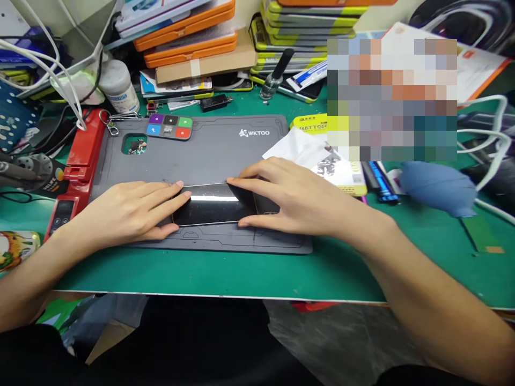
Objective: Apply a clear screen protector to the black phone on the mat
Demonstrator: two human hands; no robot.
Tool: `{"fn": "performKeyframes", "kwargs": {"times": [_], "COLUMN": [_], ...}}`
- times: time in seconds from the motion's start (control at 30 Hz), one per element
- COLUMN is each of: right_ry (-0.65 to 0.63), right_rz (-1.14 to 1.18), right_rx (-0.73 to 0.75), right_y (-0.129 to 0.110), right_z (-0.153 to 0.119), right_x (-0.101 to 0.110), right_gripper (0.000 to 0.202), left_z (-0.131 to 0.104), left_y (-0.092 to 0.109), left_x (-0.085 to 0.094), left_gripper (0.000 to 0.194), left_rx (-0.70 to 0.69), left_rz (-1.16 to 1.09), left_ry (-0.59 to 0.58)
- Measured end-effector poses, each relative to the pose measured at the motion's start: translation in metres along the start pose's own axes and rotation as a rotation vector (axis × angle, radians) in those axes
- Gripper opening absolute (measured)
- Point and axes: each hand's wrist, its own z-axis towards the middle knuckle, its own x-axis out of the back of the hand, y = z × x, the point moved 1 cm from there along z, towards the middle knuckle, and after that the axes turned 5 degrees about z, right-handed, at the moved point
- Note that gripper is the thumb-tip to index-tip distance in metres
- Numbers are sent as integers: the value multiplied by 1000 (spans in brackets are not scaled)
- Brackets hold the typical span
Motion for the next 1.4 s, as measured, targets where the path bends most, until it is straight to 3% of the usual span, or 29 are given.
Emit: {"fn": "performKeyframes", "kwargs": {"times": [0.73, 0.97, 1.4], "right_ry": [-11, 14, 22], "right_rz": [-19, -12, -37], "right_rx": [-18, -25, -14], "right_y": [-2, -1, -2], "right_z": [0, -2, -3], "right_x": [0, -3, -4], "right_gripper": [68, 72, 71], "left_z": [-8, -10, -7], "left_y": [6, 4, 5], "left_x": [0, -3, -4], "left_gripper": [42, 40, 40], "left_rx": [26, 64, 27], "left_rz": [-41, -155, -43], "left_ry": [-84, -39, -50]}}
